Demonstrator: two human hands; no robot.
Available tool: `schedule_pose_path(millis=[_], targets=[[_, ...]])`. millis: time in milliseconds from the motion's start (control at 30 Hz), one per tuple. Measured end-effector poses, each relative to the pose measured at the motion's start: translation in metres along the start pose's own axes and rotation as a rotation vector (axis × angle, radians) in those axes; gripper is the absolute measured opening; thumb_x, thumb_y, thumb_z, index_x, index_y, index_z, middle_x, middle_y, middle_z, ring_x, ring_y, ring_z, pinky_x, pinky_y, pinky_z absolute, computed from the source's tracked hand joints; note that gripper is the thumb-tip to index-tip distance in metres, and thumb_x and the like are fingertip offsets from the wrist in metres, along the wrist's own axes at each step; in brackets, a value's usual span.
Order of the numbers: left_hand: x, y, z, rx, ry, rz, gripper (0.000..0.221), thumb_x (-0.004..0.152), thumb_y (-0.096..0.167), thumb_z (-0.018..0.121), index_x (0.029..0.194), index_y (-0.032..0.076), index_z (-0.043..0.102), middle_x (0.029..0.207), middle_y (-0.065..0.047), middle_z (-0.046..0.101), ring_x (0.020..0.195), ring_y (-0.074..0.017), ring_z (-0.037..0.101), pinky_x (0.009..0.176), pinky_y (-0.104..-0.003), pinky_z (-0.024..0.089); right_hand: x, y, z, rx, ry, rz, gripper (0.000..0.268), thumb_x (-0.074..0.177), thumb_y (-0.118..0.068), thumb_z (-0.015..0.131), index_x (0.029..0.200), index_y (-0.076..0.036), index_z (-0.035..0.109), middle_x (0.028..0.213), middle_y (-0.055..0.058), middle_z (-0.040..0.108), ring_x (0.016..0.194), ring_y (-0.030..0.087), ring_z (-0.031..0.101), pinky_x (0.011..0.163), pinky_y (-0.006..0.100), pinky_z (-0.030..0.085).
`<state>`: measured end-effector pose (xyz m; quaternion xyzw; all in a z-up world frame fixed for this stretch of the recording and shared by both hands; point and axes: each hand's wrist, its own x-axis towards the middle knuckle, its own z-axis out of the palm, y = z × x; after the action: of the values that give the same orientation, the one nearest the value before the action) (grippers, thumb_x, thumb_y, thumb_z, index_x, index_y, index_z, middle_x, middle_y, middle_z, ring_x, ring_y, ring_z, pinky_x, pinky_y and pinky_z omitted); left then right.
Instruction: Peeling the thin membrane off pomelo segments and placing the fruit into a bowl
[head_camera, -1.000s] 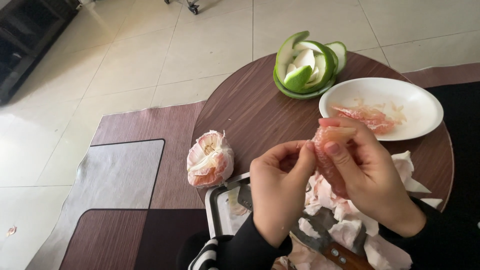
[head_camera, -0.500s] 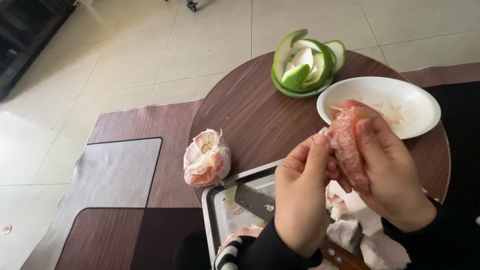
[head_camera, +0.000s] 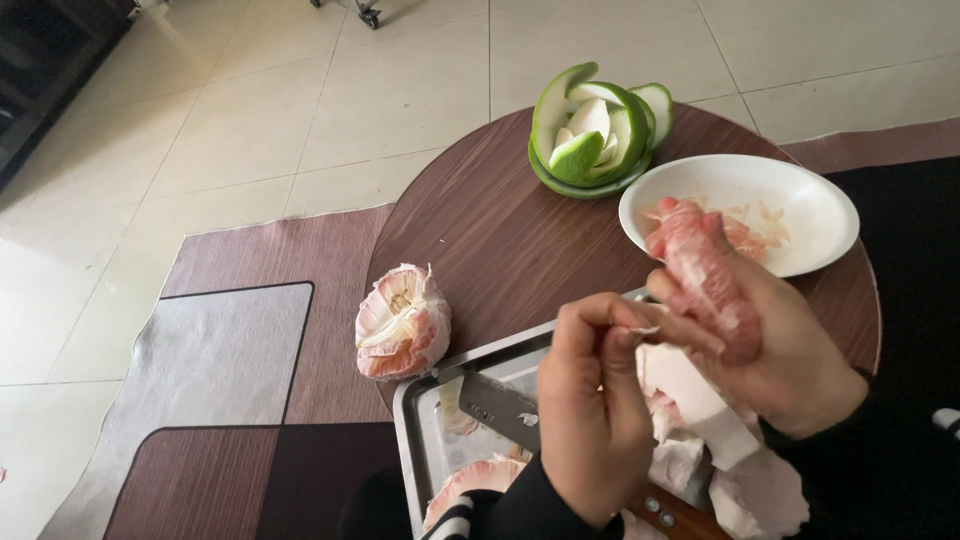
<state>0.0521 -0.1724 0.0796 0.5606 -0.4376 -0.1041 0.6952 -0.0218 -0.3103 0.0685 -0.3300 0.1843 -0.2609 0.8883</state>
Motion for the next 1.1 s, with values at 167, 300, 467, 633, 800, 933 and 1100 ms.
schedule_pose_path(millis=[167,300,467,633,800,933,1100], targets=[[0.01,0.011,-0.018,0.014,-0.07,-0.031,0.017,0.112,0.014,0.047,0.118,0.004,0.059,0.086,-0.006,0.066,0.079,-0.0146,0.065,0.077,-0.029,0.059,0.0,-0.013,-0.003,-0.04,0.033,-0.076,0.052,0.106,-0.048,0.056,0.129,-0.001,0.059,0.106,0.01,0.057,0.064,0.006,0.046,0.035,0.015,0.032],[0.022,0.01,-0.02,0.156,-0.09,-0.062,0.031,0.111,0.013,0.048,0.137,0.011,0.065,0.09,-0.003,0.074,0.077,-0.012,0.068,0.078,-0.028,0.057,-0.005,-0.008,0.006,-0.092,-0.056,-0.208,0.051,0.106,-0.045,0.06,0.123,0.003,0.059,0.067,0.005,0.054,0.056,0.006,0.041,0.031,0.017,0.03],[0.029,0.018,-0.007,0.12,-0.008,-0.19,0.02,0.093,0.011,0.063,0.105,0.008,0.078,0.094,-0.004,0.078,0.074,-0.01,0.069,0.071,-0.025,0.06,-0.006,0.005,0.013,-0.189,0.053,-0.355,0.041,0.107,-0.037,0.055,0.139,-0.011,0.058,0.098,0.009,0.068,0.043,0.01,0.047,0.027,0.024,0.031],[0.03,0.01,-0.003,0.019,-0.007,-0.316,0.02,0.087,0.023,0.082,0.102,0.01,0.081,0.096,-0.002,0.08,0.071,-0.0064,0.066,0.068,-0.022,0.058,-0.009,0.014,0.012,-0.418,0.122,-0.534,0.036,0.111,-0.029,0.05,0.141,-0.008,0.052,0.135,0.012,0.059,0.084,0.016,0.051,0.083,0.029,0.059],[0.025,-0.001,-0.005,-0.161,0.039,-0.302,0.014,0.093,0.017,0.078,0.105,0.012,0.082,0.106,-0.008,0.082,0.126,-0.0236,0.076,0.117,-0.032,0.055,-0.013,0.011,0.017,-0.917,0.2,-0.783,0.03,0.114,-0.031,0.044,0.129,-0.006,0.052,0.155,0.018,0.05,0.136,0.02,0.053,0.122,0.035,0.041],[0.024,0.005,-0.002,-0.14,0.122,-0.274,0.012,0.095,0.013,0.078,0.104,0.009,0.083,0.097,-0.006,0.079,0.096,-0.0123,0.073,0.085,-0.024,0.058,-0.014,0.012,0.023,-0.886,0.132,-0.842,0.027,0.115,-0.029,0.044,0.128,-0.006,0.05,0.153,0.022,0.048,0.134,0.029,0.06,0.123,0.045,0.05],[0.02,0.008,0.008,-0.069,0.203,-0.264,0.008,0.096,0.016,0.073,0.097,0.01,0.078,0.092,-0.006,0.08,0.111,-0.0147,0.079,0.084,-0.026,0.062,-0.016,0.015,0.034,-0.893,0.195,-0.846,0.026,0.116,-0.028,0.045,0.128,-0.006,0.051,0.153,0.019,0.049,0.132,0.032,0.066,0.119,0.039,0.051]])
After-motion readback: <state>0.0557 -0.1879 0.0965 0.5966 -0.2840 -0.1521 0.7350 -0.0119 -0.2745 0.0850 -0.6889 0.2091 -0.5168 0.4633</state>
